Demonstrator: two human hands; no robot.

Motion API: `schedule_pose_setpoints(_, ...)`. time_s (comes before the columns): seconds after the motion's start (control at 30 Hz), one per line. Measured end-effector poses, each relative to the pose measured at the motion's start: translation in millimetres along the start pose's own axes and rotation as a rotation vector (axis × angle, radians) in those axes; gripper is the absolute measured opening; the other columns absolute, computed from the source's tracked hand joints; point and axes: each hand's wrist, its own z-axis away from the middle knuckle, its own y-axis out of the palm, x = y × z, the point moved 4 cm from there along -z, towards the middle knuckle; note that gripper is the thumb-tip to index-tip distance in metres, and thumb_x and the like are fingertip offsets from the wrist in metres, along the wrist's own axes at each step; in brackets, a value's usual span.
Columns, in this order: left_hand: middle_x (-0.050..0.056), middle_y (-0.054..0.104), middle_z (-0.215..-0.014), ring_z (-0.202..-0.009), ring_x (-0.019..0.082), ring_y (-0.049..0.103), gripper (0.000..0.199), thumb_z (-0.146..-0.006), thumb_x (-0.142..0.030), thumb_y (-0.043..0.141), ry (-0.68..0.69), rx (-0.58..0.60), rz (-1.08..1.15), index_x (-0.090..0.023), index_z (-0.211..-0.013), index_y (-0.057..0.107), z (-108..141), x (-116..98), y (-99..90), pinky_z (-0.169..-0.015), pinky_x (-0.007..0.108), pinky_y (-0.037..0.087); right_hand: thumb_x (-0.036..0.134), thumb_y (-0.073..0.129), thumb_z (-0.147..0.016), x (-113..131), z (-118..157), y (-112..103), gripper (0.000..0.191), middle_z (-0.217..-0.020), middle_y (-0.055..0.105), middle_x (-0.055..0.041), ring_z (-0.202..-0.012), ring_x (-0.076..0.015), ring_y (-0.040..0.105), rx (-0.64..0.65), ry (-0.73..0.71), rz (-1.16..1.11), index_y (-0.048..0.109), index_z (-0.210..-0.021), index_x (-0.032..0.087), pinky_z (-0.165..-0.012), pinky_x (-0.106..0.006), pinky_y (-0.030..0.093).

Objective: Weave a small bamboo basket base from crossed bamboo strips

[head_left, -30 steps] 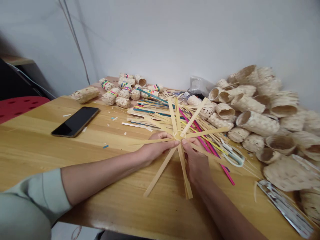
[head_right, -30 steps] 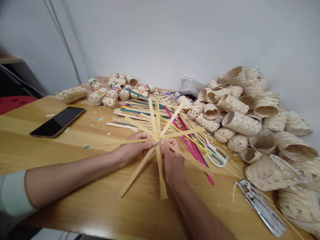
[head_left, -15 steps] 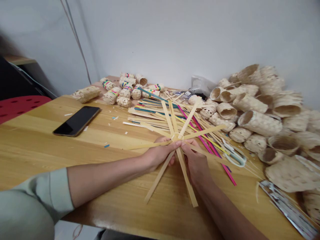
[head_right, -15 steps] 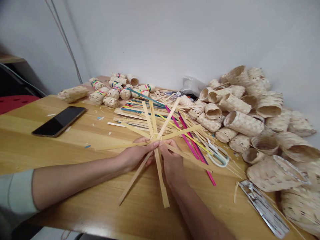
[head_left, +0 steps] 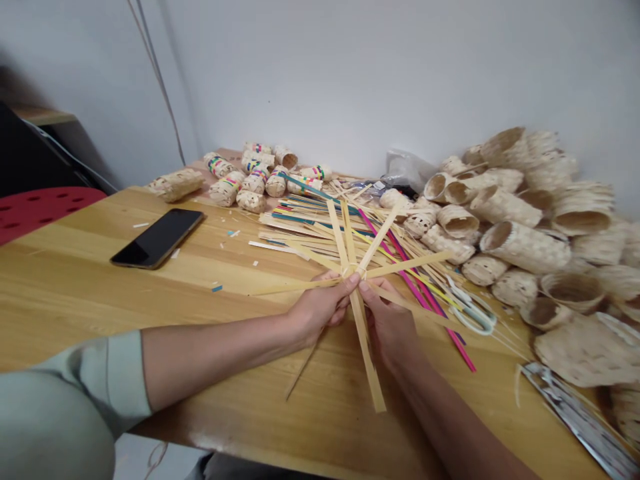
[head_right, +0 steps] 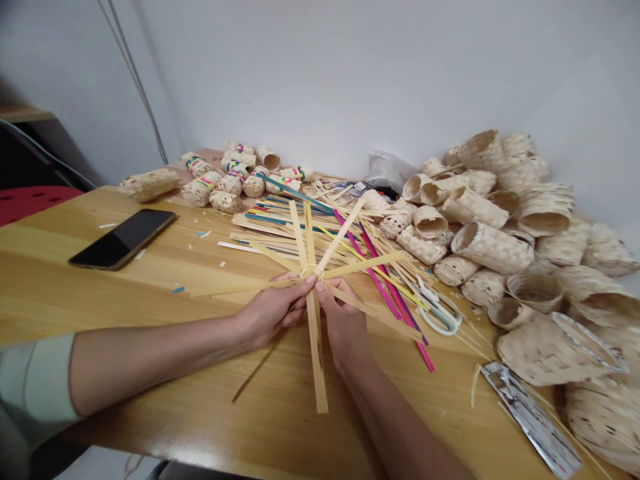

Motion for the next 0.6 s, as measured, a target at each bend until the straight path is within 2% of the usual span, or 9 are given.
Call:
schedule_pose_setpoints(0.23,-0.009,0.036,-0.047,-0.037,0.003,0.032,0.041,-0.076,-0.051,0.070,-0.013,0.022,0.008,-0.018,-0.069,0.046,-0.9,5.8,2.6,-0.037,0.017,0.025,0.048,0.072,-0.071,5.0,-1.4,1.8,0.028,-0.060,0.066,0.0028,-0.053,-0.0177,0.061,0.047,0.050,-0.033,0.058,-0.073,0.024,-0.054,-0.030,0.047)
schedule_pose_setpoints(0.43,-0.006,0.047,-0.055,-0.045,0.006,0.043,0.027,-0.077,-0.036,0.070,-0.031,0.109,0.061,-0.017,-0.078,0.051,0.1,8.1,3.9,-0.044,0.017,0.038,0.045,0.073,-0.068,16.1,-3.0,-2.5,0.028,-0.052,0.062,0.0049,-0.044,-0.0151,0.055,-0.044,0.011,0.001,0.054,-0.065,0.024,-0.045,-0.028,0.043)
schedule_pose_setpoints(0.53,-0.007,0.045,-0.056,-0.046,0.005,0.041,0.025,-0.079,-0.035,0.066,-0.014,0.081,0.057,-0.017,-0.077,0.048,1.5,6.9,4.4,-0.045,0.016,0.037,0.042,0.072,-0.070,16.0,-3.3,-2.5,0.025,-0.051,0.062,0.0047,-0.044,-0.0152,0.055,-0.024,0.011,-0.018,0.055,-0.067,0.024,-0.045,-0.028,0.043)
schedule_pose_setpoints(0.6,-0.007,0.044,-0.055,-0.045,0.005,0.039,0.026,-0.081,-0.036,0.063,-0.001,0.062,0.033,-0.018,-0.077,0.045,2.2,6.8,4.5,-0.044,0.016,0.035,0.042,0.070,-0.074,12.6,-3.3,-0.9,0.023,-0.052,0.062,0.0043,-0.045,-0.0160,0.056,0.037,0.033,-0.067,0.056,-0.070,0.024,-0.046,-0.029,0.044)
